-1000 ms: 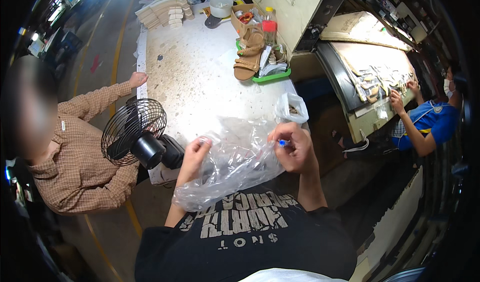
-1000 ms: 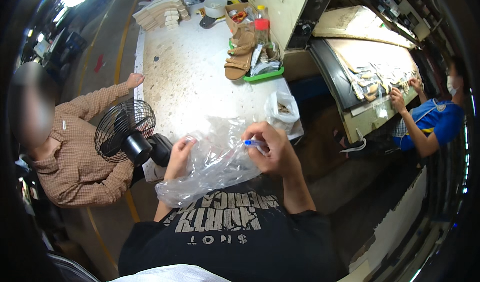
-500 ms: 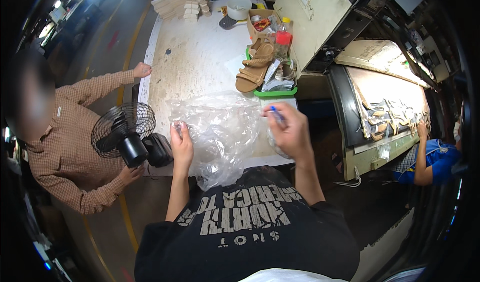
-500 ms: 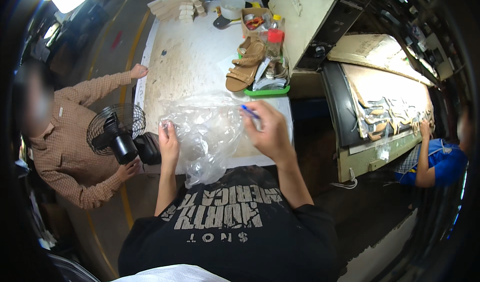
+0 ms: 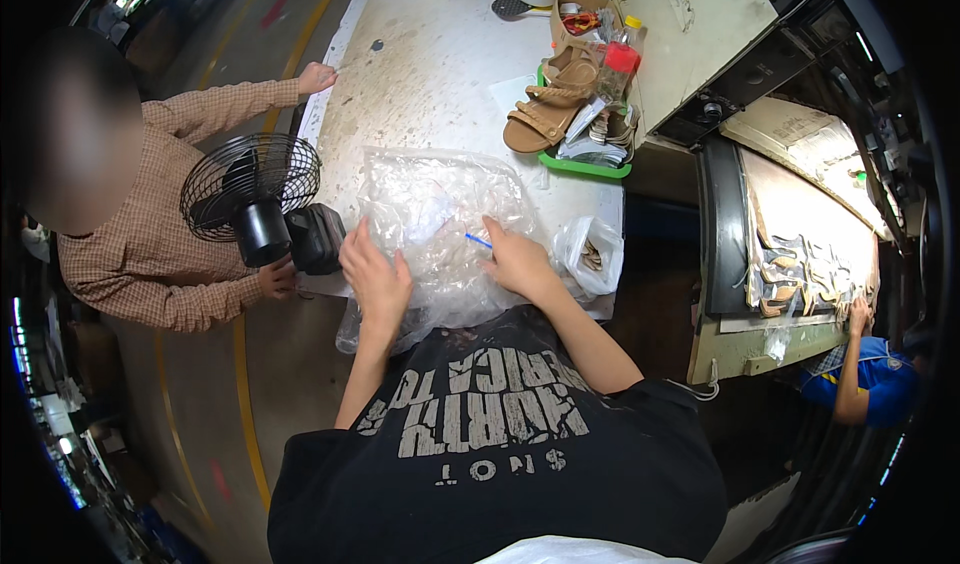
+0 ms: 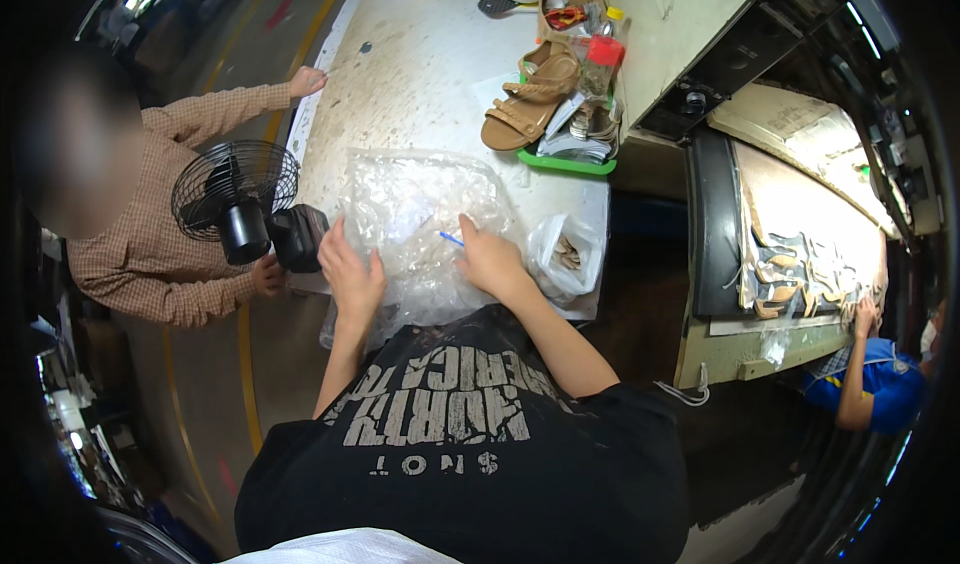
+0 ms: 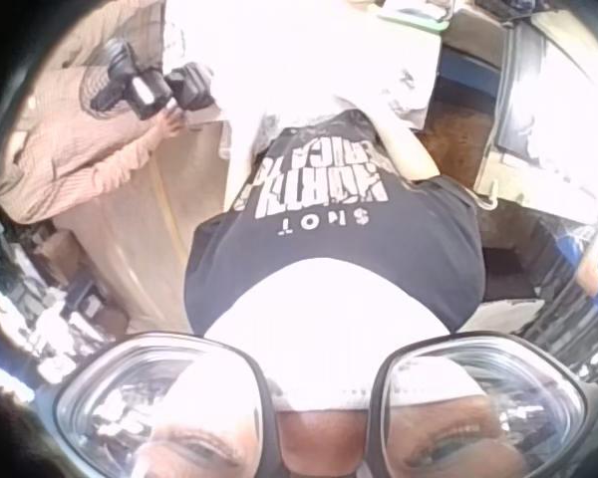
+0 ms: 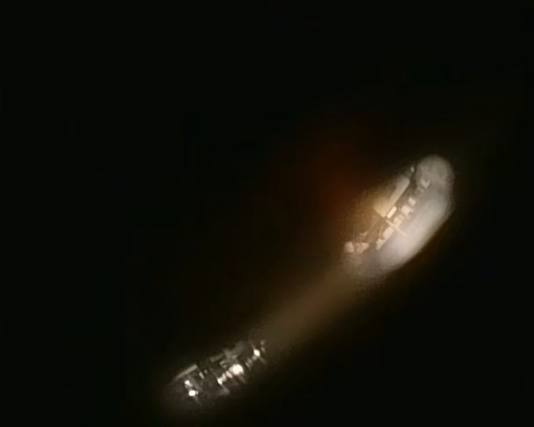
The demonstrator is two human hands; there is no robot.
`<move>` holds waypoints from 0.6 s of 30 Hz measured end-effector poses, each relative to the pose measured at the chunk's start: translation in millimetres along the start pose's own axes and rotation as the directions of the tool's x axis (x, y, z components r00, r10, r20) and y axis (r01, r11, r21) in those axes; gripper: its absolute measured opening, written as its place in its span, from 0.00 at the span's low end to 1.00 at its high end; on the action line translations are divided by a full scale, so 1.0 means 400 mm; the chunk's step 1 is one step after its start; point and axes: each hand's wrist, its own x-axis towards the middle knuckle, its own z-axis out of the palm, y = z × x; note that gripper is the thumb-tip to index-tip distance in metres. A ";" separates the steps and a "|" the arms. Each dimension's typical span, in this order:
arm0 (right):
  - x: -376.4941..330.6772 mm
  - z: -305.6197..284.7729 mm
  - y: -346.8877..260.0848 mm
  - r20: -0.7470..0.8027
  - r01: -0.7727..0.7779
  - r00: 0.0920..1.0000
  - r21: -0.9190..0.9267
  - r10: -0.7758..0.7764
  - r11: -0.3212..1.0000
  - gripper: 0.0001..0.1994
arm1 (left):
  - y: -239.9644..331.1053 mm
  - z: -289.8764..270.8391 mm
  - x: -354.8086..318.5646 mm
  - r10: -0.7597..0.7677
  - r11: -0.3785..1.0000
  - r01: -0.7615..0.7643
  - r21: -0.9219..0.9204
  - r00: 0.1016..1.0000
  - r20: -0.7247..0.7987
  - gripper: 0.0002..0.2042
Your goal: The person walks to a workbench, picks up a clear plastic bag, and places it on the table. They then pick up a small red bottle with a yellow cap, open it, and use a blue pen to write on the plastic bag while holding it flat on the table.
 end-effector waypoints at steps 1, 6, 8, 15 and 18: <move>-0.006 -0.009 -0.005 -0.056 0.031 0.998 0.032 -0.030 0.999 0.46 | 0.014 0.000 0.007 0.124 0.992 -0.124 0.012 0.991 -0.057 0.38; 0.021 0.053 0.027 -0.110 0.030 0.993 -0.014 -0.031 0.999 0.49 | 0.030 0.090 0.083 0.453 0.890 -0.456 -0.011 0.882 0.131 0.44; 0.032 0.088 0.035 -0.057 -0.020 0.998 -0.081 0.015 0.996 0.51 | -0.002 0.150 0.099 0.403 0.909 -0.413 -0.050 0.847 0.347 0.48; -0.012 0.053 0.023 -0.118 -0.135 0.982 0.100 0.146 0.986 0.63 | -0.118 0.203 0.118 0.114 0.971 -0.209 0.116 0.831 0.544 0.69; -0.027 0.023 0.021 -0.068 -0.181 0.979 0.169 0.195 0.969 0.63 | -0.129 0.209 0.119 0.112 0.969 -0.214 0.123 0.826 0.552 0.71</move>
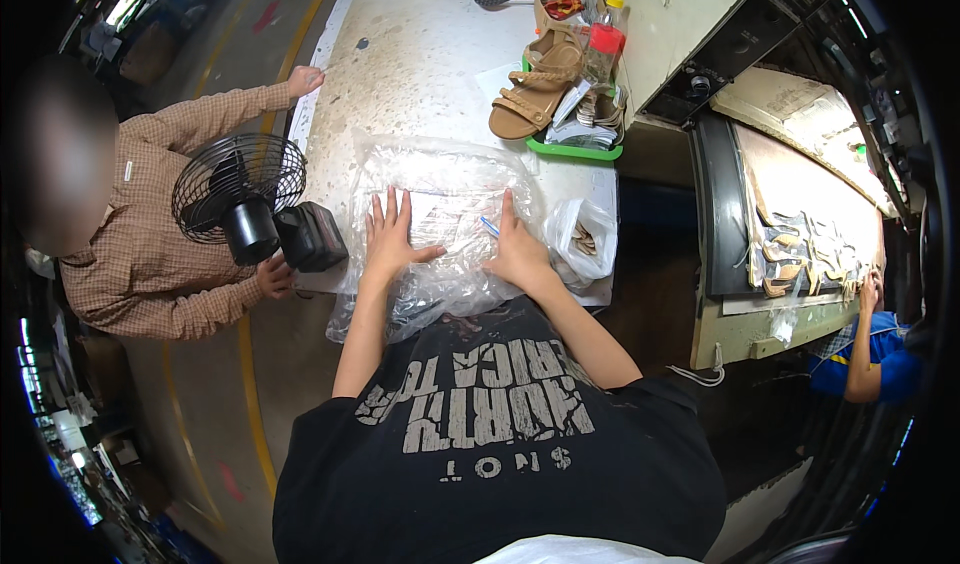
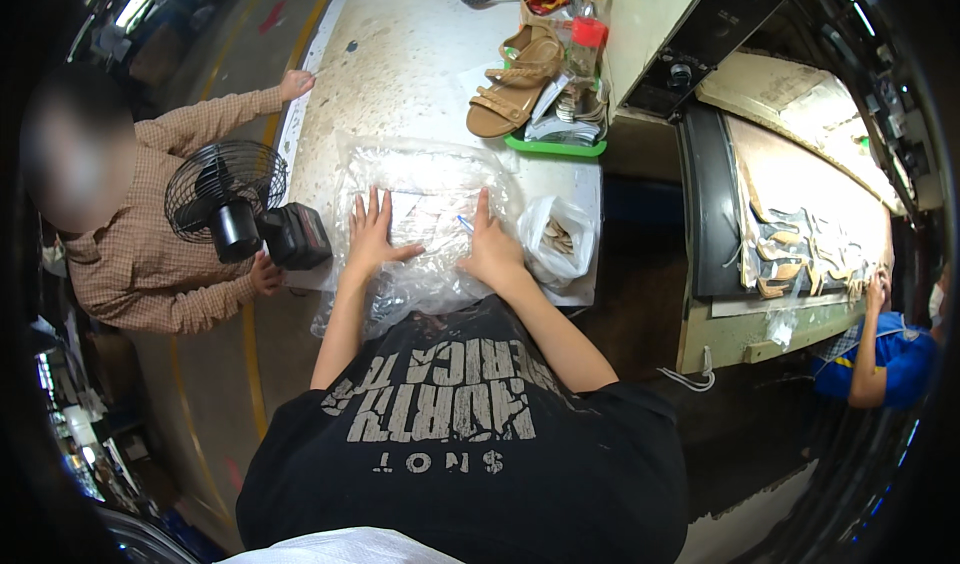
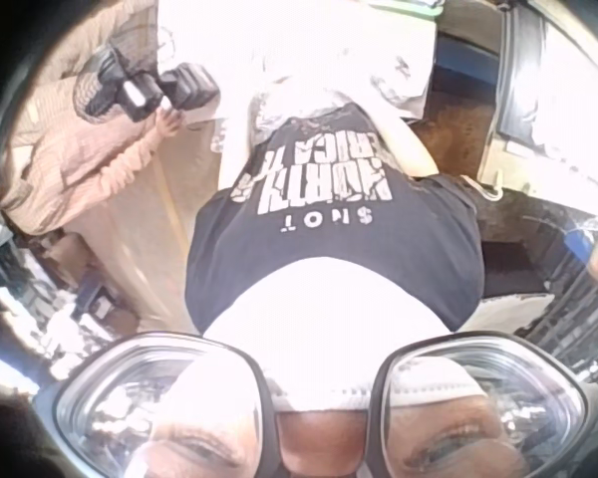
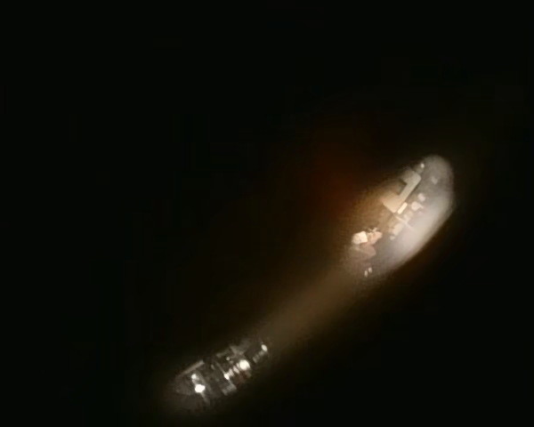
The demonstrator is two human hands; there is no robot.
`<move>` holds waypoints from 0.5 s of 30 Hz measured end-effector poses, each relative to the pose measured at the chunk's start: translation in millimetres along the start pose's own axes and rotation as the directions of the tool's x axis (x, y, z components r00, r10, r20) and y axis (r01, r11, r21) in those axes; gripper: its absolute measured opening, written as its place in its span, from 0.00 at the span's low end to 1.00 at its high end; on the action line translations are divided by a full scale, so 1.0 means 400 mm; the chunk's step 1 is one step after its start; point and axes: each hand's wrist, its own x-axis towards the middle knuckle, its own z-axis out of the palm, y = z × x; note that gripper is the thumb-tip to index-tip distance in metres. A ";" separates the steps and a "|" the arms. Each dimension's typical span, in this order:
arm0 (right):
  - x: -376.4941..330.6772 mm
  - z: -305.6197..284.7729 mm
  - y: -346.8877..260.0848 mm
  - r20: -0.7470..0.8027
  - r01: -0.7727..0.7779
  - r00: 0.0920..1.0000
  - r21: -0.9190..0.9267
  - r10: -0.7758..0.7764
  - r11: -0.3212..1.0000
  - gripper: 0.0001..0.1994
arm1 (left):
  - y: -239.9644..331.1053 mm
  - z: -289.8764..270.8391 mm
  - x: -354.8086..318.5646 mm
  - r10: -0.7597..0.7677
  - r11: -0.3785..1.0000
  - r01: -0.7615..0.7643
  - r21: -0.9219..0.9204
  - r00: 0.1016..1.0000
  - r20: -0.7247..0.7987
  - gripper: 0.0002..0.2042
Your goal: The person walks to a workbench, picks up a clear plastic bag, and places it on the table. They then pick up a small red bottle with a yellow cap, open it, and use a blue pen to write on the plastic bag while holding it flat on the table.
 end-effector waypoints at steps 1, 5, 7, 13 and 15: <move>-0.002 0.007 0.020 -0.027 0.054 0.998 0.019 -0.054 0.998 0.60 | -0.002 0.002 -0.001 0.006 1.000 -0.006 0.002 1.000 -0.010 0.71; -0.022 -0.023 0.012 -0.346 0.382 0.880 0.106 -0.326 0.918 0.41 | 0.000 0.016 -0.025 0.063 0.998 -0.060 0.026 0.988 -0.142 0.66; -0.024 -0.100 -0.055 -0.442 0.404 0.837 0.102 -0.322 0.909 0.31 | 0.009 0.027 -0.043 0.088 0.994 -0.072 0.087 0.978 -0.191 0.61; 0.258 -0.087 -0.151 -0.662 0.425 0.666 -0.040 -0.342 0.904 0.25 | 0.034 0.043 -0.060 0.132 0.986 -0.093 0.141 0.944 -0.301 0.40; 0.364 -0.037 -0.136 -0.578 0.348 0.738 -0.115 -0.347 0.930 0.26 | 0.040 0.048 -0.051 0.143 0.983 -0.095 0.156 0.933 -0.331 0.38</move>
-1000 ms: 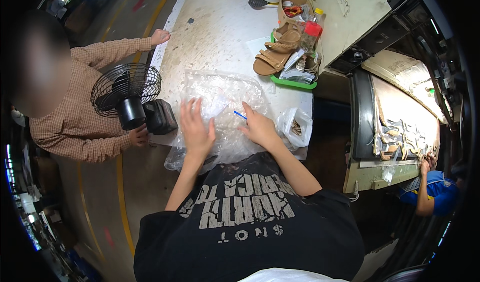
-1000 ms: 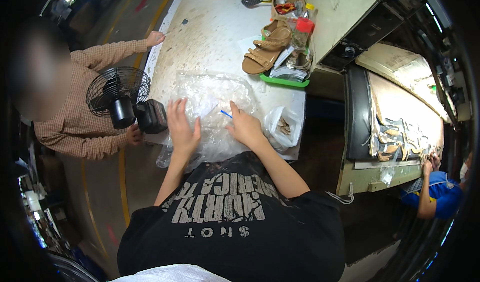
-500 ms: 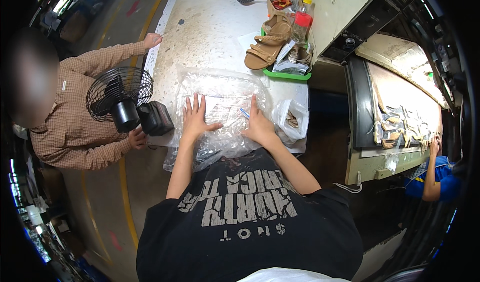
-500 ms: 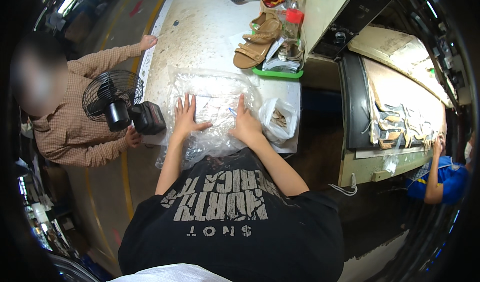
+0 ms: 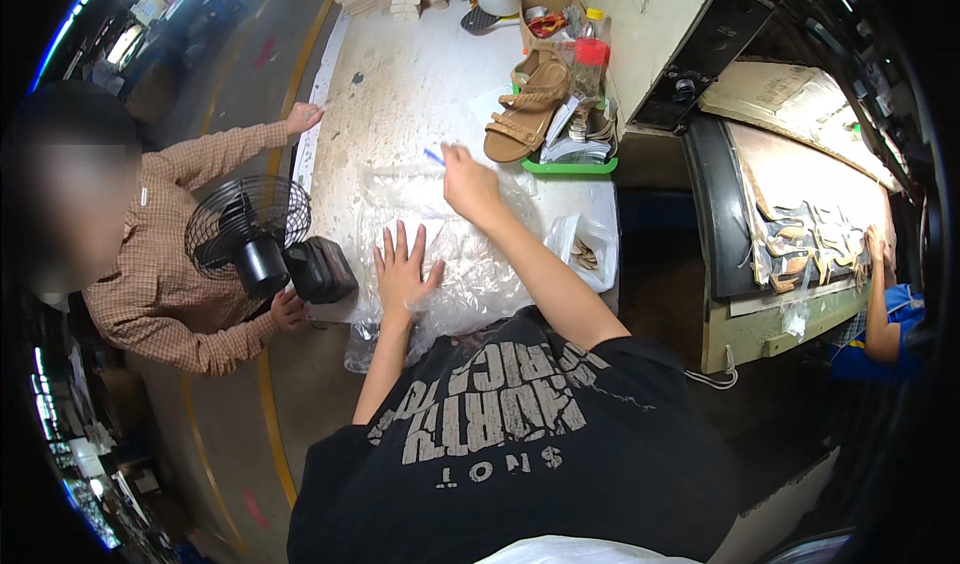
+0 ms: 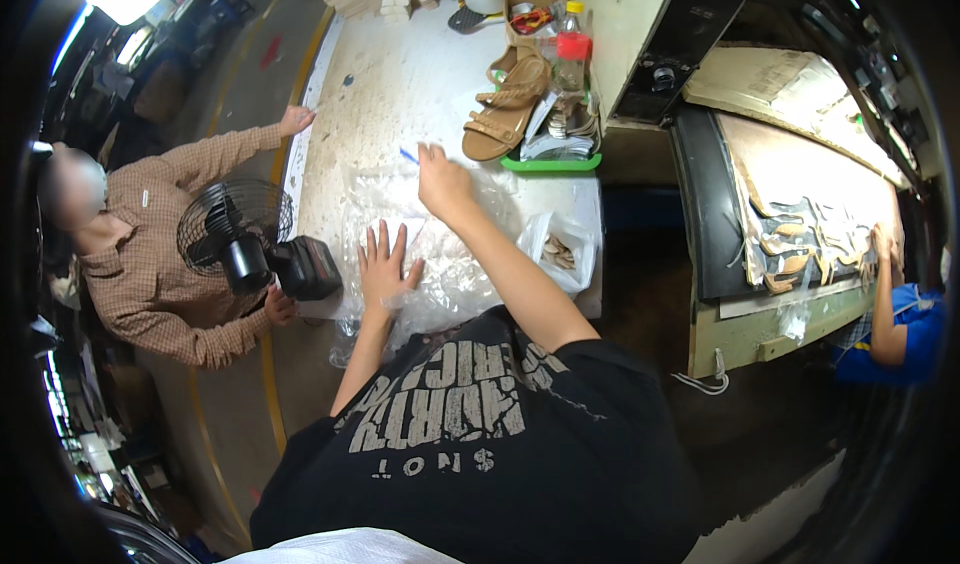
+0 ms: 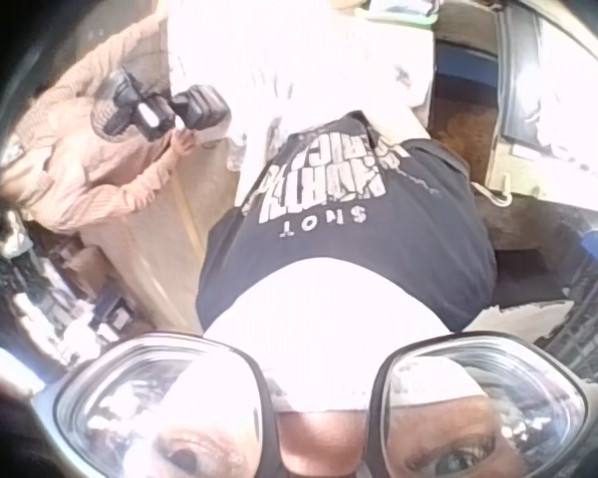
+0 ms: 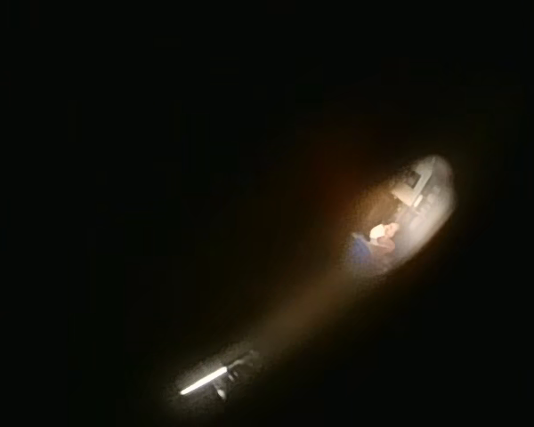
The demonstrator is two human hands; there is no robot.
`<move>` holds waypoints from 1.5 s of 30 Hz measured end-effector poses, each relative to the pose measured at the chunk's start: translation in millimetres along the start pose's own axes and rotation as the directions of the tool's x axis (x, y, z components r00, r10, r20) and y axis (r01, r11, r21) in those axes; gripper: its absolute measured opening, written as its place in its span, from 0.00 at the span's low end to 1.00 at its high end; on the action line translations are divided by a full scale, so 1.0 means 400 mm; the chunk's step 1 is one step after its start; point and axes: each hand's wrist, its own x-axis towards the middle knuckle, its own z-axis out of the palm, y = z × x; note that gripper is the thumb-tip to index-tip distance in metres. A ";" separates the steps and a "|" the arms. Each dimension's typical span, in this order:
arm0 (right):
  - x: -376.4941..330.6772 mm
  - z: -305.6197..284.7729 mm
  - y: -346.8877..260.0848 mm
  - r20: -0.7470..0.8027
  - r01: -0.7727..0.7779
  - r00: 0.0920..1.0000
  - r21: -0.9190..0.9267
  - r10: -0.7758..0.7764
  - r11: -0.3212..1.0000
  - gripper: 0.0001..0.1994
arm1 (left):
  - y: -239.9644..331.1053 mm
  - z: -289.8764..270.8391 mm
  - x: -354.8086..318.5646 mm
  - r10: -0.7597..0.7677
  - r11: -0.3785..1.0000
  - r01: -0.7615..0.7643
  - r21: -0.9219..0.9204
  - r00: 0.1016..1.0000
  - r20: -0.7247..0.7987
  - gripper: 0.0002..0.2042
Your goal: The person walks to a workbench, picks up a clear plastic bag, and places it on the table. They then pick up a small red bottle with a yellow cap, open it, and use a blue pen to write on the plastic bag while holding it flat on the table.
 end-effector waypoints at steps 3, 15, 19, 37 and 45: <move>0.031 0.004 -0.018 0.343 -0.190 0.914 -0.116 0.218 0.975 0.20 | -0.001 0.014 -0.012 -0.029 0.999 0.029 -0.016 0.999 -0.014 0.37; -0.057 0.037 -0.105 0.482 -0.177 0.867 0.063 0.126 0.982 0.11 | 0.006 0.011 -0.012 -0.065 0.998 0.063 0.032 0.995 0.080 0.35; -0.070 0.080 -0.105 0.452 -0.105 0.891 0.101 0.048 0.989 0.12 | 0.008 0.006 -0.008 -0.076 0.996 0.071 0.053 0.992 0.098 0.34; -0.012 -0.033 -0.103 0.706 -0.207 0.681 -0.071 0.196 0.976 0.16 | 0.006 0.025 -0.002 -0.107 0.992 0.102 0.069 0.991 0.086 0.38; 0.047 -0.067 -0.071 0.111 -0.285 0.956 0.139 0.271 0.948 0.13 | 0.010 0.020 0.007 -0.109 0.991 0.102 0.082 0.991 0.076 0.40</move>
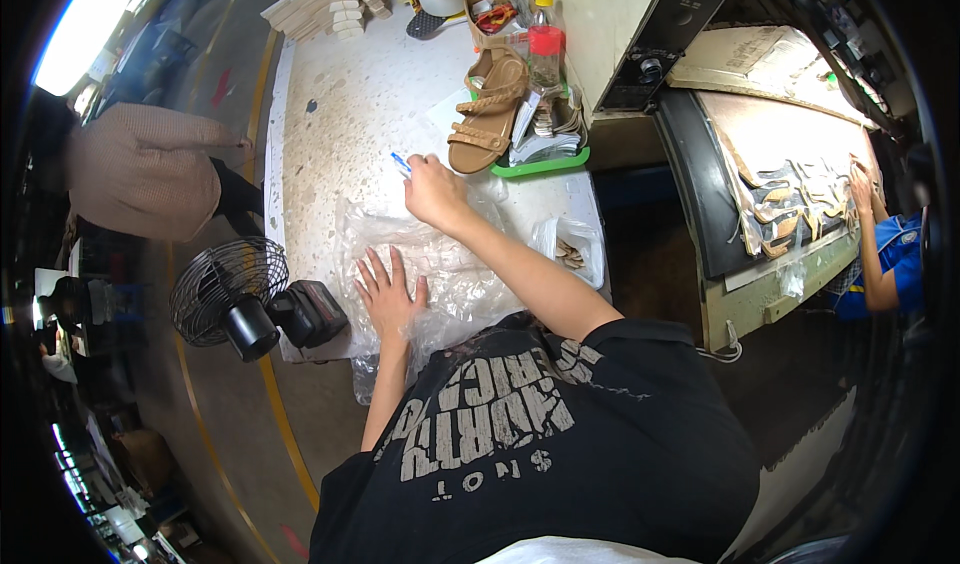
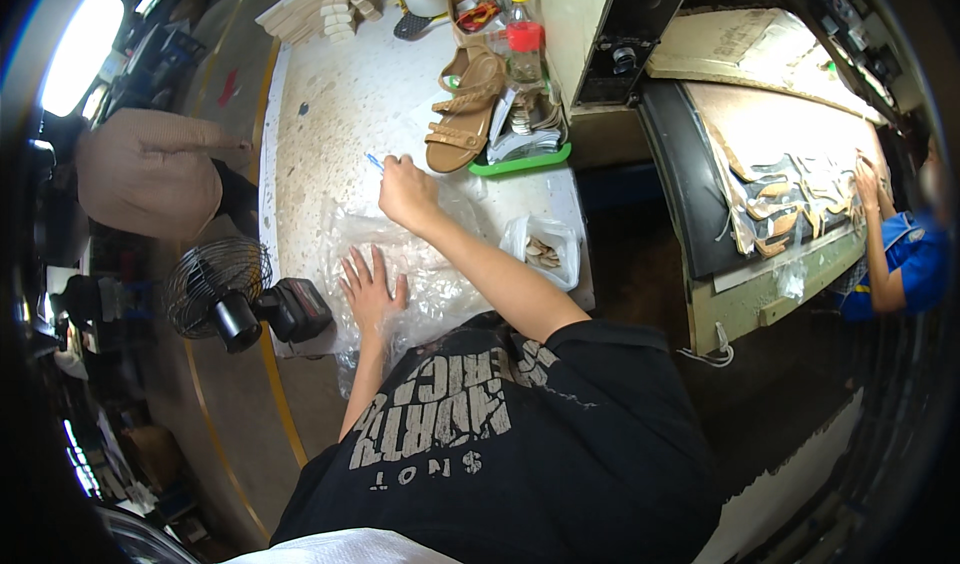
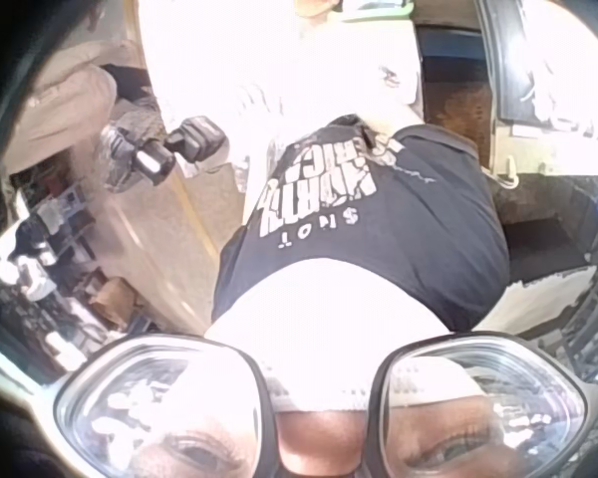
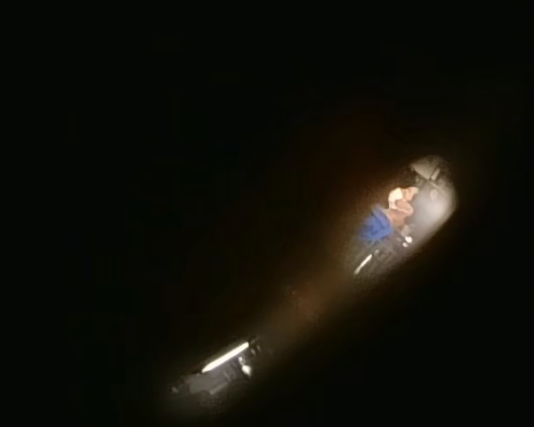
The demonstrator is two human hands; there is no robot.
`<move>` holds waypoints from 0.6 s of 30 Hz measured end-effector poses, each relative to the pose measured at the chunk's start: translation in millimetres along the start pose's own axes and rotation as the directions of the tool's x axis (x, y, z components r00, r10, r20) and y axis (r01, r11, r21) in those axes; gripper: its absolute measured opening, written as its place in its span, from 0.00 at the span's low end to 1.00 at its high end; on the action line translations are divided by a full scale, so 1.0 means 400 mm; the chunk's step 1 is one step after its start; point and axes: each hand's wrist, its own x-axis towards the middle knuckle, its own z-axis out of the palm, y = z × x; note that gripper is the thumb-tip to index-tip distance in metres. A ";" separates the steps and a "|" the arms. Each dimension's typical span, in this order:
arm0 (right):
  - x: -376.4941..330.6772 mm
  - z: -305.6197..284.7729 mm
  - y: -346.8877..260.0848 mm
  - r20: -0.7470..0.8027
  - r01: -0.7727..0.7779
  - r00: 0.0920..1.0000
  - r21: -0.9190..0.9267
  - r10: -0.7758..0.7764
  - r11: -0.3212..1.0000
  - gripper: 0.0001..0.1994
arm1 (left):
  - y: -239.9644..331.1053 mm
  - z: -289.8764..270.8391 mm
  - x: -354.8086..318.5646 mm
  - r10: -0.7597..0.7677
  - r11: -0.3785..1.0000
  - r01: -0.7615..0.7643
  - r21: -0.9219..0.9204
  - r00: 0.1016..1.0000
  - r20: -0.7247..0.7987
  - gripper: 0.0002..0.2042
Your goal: The person walks to a workbench, picks up a clear plastic bag, and places it on the table. They then pick up a small red bottle with a yellow cap, open it, and use a blue pen to write on the plastic bag while holding it flat on the table.
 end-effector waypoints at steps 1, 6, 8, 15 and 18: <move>0.002 -0.030 -0.009 0.044 0.028 0.999 -0.023 -0.027 0.999 0.17 | -0.001 0.002 -0.001 -0.003 1.000 0.003 0.004 1.000 0.006 0.39; 0.034 -0.231 -0.019 0.133 0.004 0.991 -0.035 0.001 0.999 0.23 | -0.003 -0.003 -0.008 -0.005 1.000 0.005 -0.020 1.000 0.005 0.37; 0.083 -0.269 0.083 -0.102 0.064 0.992 -0.101 -0.075 0.993 0.24 | -0.001 -0.002 -0.003 0.008 0.999 -0.009 -0.036 1.000 -0.016 0.37; 0.205 -0.389 0.261 -0.342 -0.064 0.940 -0.159 0.006 0.985 0.38 | 0.002 -0.007 0.000 0.010 0.997 -0.015 -0.076 0.998 -0.057 0.37; 0.206 -0.353 0.277 -0.171 0.014 0.983 -0.260 -0.060 0.966 0.34 | 0.001 -0.013 0.001 0.014 0.997 -0.016 -0.077 0.999 -0.033 0.37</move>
